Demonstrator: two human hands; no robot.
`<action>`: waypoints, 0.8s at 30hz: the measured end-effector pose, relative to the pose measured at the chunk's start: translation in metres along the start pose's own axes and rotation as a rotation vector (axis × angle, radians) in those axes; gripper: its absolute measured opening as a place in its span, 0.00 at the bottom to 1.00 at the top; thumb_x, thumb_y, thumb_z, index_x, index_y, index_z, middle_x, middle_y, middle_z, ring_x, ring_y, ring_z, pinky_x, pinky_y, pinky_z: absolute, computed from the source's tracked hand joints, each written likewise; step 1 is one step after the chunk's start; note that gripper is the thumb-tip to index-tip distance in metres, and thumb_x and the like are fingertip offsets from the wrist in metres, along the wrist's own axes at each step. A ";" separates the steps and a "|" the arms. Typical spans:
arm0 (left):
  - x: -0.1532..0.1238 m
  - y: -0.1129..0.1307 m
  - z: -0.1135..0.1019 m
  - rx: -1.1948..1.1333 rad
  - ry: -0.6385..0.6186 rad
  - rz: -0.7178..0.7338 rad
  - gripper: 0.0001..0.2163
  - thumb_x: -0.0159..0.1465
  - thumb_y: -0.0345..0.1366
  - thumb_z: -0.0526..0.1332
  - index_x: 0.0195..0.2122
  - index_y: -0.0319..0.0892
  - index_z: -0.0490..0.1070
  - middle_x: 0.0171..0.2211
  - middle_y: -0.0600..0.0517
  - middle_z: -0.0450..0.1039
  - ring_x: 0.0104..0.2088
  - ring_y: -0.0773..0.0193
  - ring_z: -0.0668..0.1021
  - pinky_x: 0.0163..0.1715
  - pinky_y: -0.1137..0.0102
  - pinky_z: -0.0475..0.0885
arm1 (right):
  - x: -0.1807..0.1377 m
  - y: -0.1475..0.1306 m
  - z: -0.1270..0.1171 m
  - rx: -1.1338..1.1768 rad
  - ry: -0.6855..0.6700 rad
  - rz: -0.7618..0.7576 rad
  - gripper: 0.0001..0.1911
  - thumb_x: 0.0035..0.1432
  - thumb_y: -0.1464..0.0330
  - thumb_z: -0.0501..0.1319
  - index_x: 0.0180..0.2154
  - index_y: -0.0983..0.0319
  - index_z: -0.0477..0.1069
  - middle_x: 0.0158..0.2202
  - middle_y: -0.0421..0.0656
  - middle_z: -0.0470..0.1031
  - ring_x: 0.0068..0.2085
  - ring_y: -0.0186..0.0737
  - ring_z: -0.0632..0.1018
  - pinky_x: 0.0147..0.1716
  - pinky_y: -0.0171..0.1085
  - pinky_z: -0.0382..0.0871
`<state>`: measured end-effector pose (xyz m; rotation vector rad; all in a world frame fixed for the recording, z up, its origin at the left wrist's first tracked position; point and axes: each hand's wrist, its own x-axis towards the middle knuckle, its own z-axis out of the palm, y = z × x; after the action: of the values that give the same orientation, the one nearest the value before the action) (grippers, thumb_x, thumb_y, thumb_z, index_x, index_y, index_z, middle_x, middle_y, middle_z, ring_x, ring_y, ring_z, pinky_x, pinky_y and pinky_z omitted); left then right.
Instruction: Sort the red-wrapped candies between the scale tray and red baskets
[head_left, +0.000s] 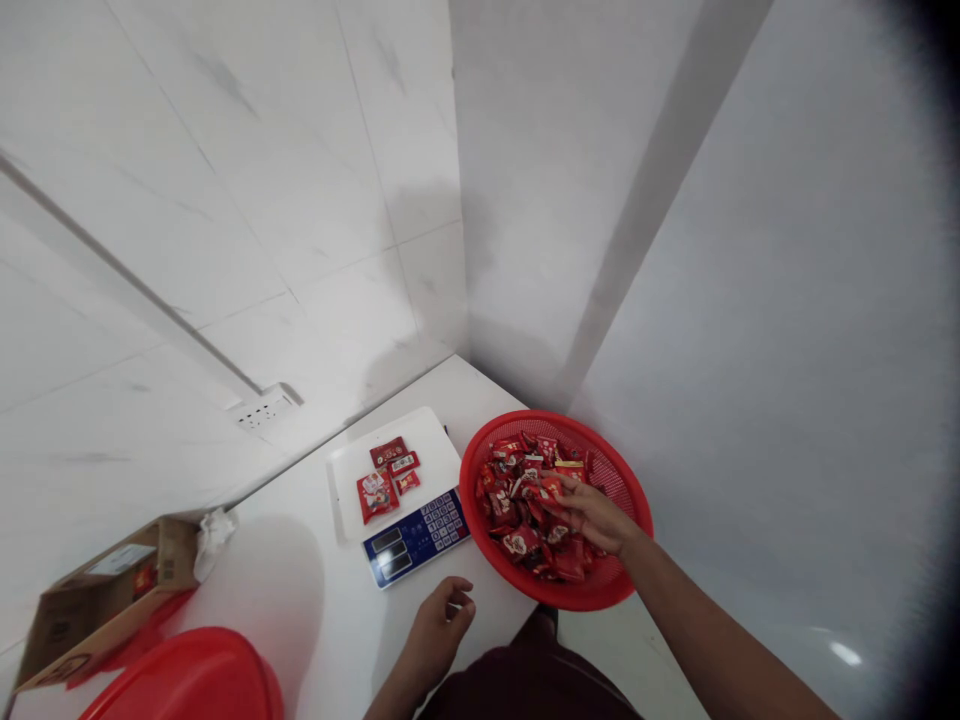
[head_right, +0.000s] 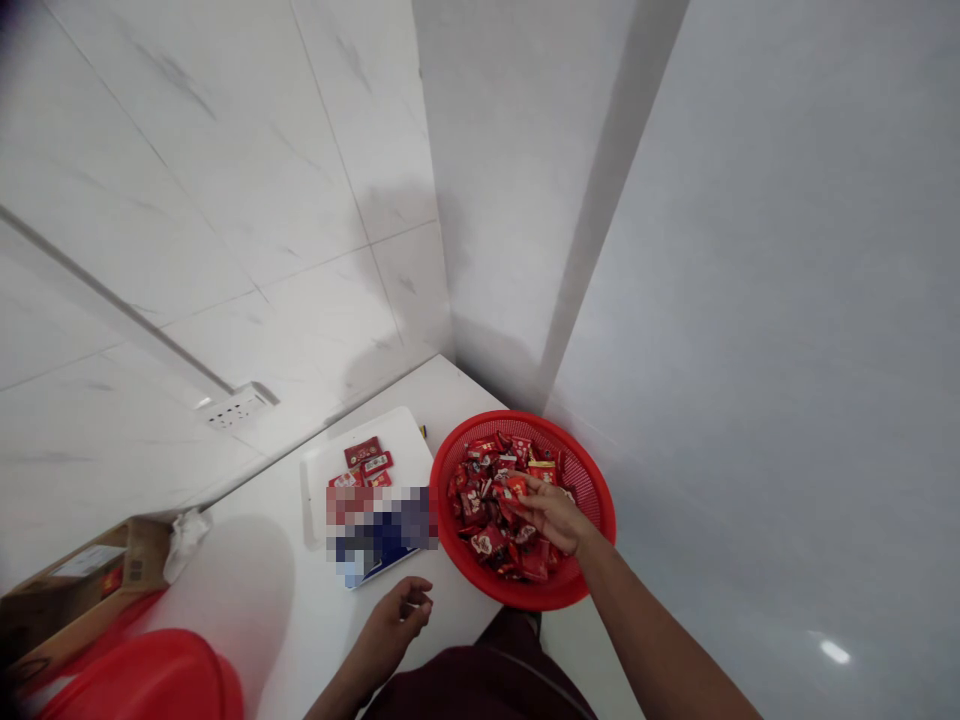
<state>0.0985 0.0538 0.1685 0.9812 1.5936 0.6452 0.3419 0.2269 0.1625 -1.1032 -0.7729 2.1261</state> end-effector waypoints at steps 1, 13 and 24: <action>0.000 0.000 0.000 0.003 0.001 0.002 0.13 0.54 0.39 0.55 0.40 0.40 0.66 0.32 0.51 0.68 0.28 0.66 0.70 0.31 0.70 0.65 | 0.000 -0.001 0.002 0.000 -0.017 -0.005 0.21 0.46 0.77 0.62 0.43 0.57 0.70 0.41 0.40 0.75 0.40 0.35 0.77 0.44 0.34 0.70; -0.002 -0.007 -0.001 -0.015 0.016 0.009 0.12 0.54 0.39 0.56 0.38 0.41 0.66 0.31 0.52 0.69 0.27 0.67 0.69 0.30 0.70 0.64 | -0.003 -0.005 0.017 -0.170 0.054 -0.132 0.26 0.38 0.76 0.65 0.43 0.56 0.70 0.33 0.35 0.75 0.32 0.32 0.74 0.33 0.31 0.69; 0.004 0.061 0.010 -0.405 -0.063 0.001 0.18 0.55 0.49 0.57 0.38 0.40 0.67 0.32 0.50 0.71 0.32 0.65 0.73 0.33 0.68 0.68 | -0.022 -0.004 0.065 -0.774 0.100 -0.404 0.17 0.45 0.72 0.56 0.40 0.60 0.73 0.39 0.42 0.77 0.40 0.42 0.75 0.44 0.42 0.67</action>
<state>0.1233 0.0870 0.2140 0.6931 1.3369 0.8878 0.2978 0.1990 0.2077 -1.2639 -1.6845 1.4317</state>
